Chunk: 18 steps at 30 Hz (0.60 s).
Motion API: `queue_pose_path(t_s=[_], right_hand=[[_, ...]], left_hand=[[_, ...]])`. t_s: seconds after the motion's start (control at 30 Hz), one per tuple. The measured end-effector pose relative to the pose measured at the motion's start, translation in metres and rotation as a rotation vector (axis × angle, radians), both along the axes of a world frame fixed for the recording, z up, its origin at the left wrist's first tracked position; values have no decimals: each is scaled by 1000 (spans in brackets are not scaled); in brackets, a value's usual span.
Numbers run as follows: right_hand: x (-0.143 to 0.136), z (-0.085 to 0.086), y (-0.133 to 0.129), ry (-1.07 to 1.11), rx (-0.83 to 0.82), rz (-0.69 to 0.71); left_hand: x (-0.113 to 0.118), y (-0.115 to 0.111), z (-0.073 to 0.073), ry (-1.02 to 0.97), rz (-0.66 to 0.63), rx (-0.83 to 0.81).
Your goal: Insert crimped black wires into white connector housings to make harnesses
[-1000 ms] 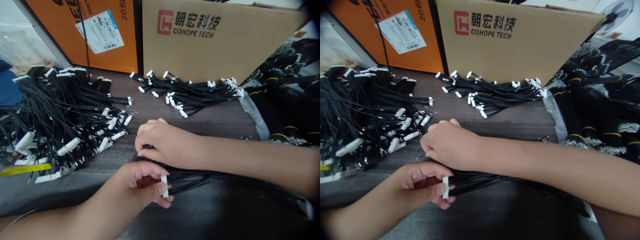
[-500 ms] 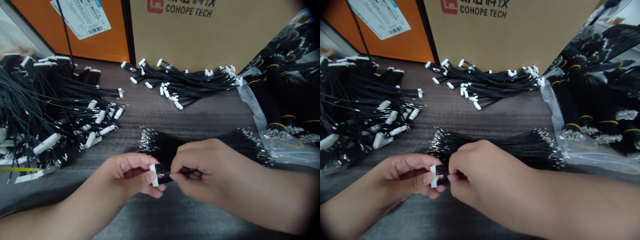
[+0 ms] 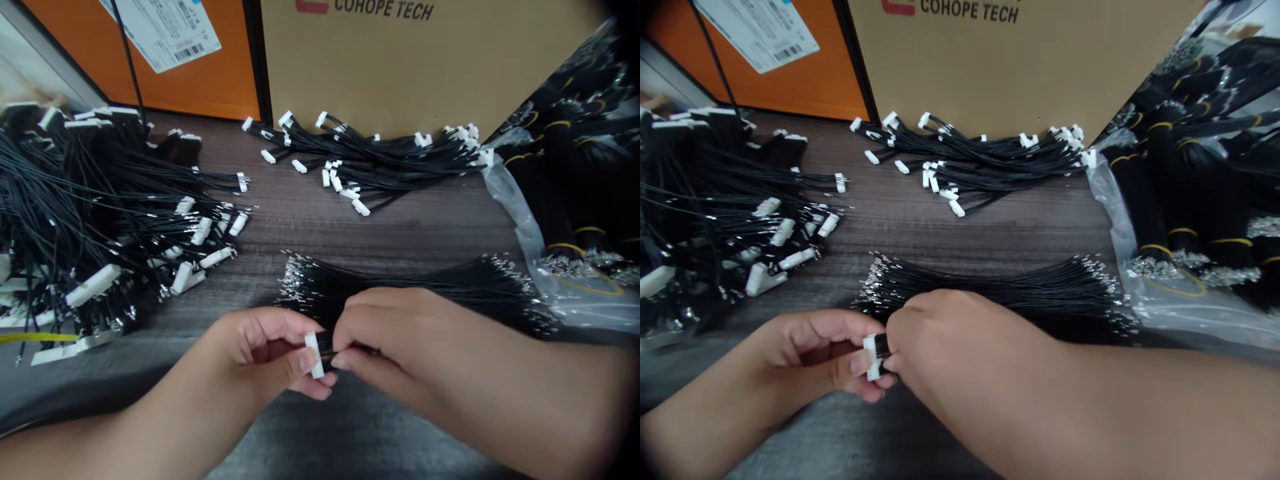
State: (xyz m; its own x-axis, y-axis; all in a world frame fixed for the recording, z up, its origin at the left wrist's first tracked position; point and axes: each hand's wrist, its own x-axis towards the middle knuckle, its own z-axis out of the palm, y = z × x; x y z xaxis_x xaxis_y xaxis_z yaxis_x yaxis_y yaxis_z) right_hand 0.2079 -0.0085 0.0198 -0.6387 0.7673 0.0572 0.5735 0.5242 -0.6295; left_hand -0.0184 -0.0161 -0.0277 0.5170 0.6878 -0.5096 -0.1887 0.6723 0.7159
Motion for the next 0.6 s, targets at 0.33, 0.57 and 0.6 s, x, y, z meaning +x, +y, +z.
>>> queue_pose_path(t_s=[0.33,0.57,0.6], right_hand=[[-5,-13,49,21,70,-115],[12,14,31,129,14,-162],[15,17,26,126,23,-166]], left_hand=[[-4,-3,-2,13,6,-26],[-4,0,2,-8,55,-79],[-4,0,2,-9,55,-81]])
